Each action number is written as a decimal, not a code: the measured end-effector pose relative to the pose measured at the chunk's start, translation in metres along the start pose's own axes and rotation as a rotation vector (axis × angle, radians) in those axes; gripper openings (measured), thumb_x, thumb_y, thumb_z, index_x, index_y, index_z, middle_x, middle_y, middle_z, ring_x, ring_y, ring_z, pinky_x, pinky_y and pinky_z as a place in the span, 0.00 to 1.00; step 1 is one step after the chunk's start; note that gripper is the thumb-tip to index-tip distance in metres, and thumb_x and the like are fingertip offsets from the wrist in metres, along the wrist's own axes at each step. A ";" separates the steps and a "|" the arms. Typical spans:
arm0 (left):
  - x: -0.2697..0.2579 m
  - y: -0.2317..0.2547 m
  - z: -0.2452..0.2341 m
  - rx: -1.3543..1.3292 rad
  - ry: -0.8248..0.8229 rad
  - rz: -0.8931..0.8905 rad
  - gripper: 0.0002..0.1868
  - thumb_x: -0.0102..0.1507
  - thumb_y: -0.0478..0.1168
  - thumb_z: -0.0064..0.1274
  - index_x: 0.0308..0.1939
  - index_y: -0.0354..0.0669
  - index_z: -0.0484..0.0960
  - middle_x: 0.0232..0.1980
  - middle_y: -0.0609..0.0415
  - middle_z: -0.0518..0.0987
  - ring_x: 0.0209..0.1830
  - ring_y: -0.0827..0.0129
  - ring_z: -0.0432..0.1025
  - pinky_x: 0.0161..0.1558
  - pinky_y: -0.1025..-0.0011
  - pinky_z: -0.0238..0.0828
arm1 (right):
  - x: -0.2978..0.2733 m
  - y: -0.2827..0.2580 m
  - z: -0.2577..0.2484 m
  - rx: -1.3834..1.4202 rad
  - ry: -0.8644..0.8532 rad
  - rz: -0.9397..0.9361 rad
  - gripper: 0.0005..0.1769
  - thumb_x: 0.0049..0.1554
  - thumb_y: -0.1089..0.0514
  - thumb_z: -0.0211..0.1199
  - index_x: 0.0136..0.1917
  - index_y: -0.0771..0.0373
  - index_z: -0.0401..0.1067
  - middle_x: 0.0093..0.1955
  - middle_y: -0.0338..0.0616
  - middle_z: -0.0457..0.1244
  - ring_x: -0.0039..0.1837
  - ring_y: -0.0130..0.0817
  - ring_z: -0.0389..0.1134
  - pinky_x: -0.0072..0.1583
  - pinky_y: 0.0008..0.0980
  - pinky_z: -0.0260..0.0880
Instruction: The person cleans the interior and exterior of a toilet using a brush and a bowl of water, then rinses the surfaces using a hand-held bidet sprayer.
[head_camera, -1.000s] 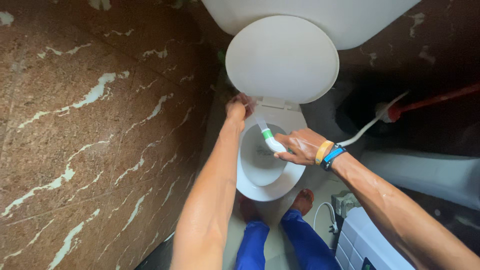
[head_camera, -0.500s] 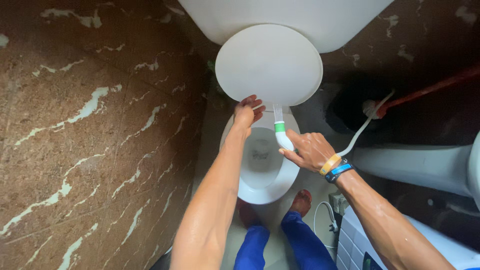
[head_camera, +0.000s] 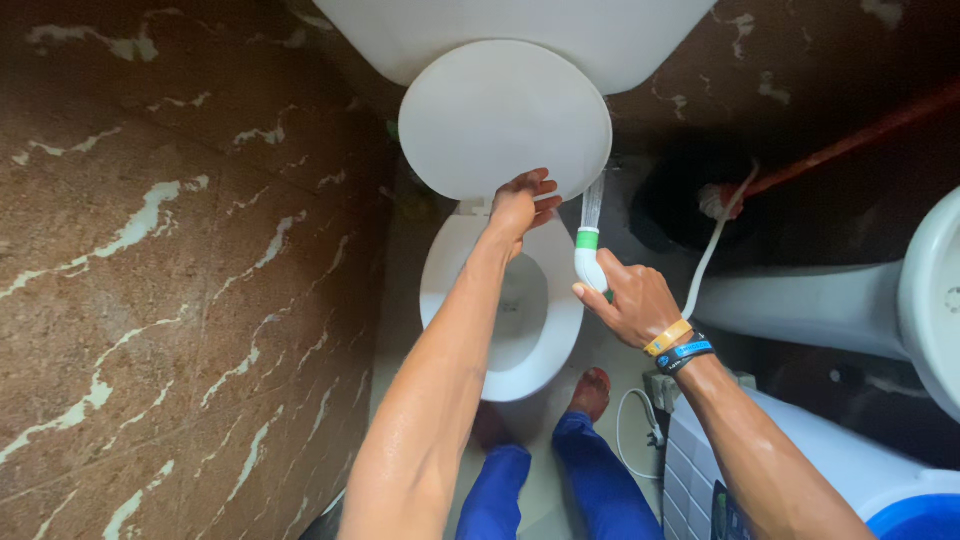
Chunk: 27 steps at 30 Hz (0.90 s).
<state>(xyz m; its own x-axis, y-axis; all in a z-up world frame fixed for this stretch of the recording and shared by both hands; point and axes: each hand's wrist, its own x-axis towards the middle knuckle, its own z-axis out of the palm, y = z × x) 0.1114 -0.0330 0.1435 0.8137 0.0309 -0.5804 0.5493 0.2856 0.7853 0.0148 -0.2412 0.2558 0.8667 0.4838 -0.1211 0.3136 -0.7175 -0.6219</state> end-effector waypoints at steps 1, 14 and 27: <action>-0.002 -0.004 0.002 0.014 -0.007 -0.015 0.22 0.73 0.46 0.37 0.66 0.42 0.74 0.60 0.50 0.81 0.52 0.63 0.79 0.51 0.67 0.77 | -0.003 0.002 0.001 0.020 -0.009 0.041 0.22 0.59 0.40 0.59 0.50 0.62 0.66 0.29 0.56 0.65 0.38 0.59 0.69 0.43 0.54 0.67; -0.021 -0.056 -0.011 0.077 0.072 -0.098 0.23 0.72 0.46 0.37 0.67 0.42 0.73 0.61 0.48 0.80 0.54 0.61 0.79 0.51 0.65 0.75 | -0.011 0.009 0.027 0.050 -0.128 -0.004 0.21 0.59 0.41 0.60 0.52 0.61 0.67 0.33 0.57 0.67 0.40 0.61 0.69 0.43 0.57 0.66; -0.032 -0.081 -0.070 -0.152 0.278 -0.072 0.24 0.73 0.49 0.35 0.64 0.37 0.74 0.55 0.45 0.80 0.46 0.59 0.77 0.49 0.63 0.78 | 0.021 -0.024 0.049 -0.041 -0.325 -0.206 0.22 0.58 0.40 0.59 0.52 0.61 0.68 0.28 0.57 0.65 0.36 0.62 0.67 0.42 0.56 0.65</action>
<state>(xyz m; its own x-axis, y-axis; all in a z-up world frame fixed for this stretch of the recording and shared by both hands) 0.0275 0.0096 0.0838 0.6788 0.2601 -0.6867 0.5522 0.4356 0.7109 0.0066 -0.1894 0.2299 0.6178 0.7490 -0.2393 0.4895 -0.6045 -0.6285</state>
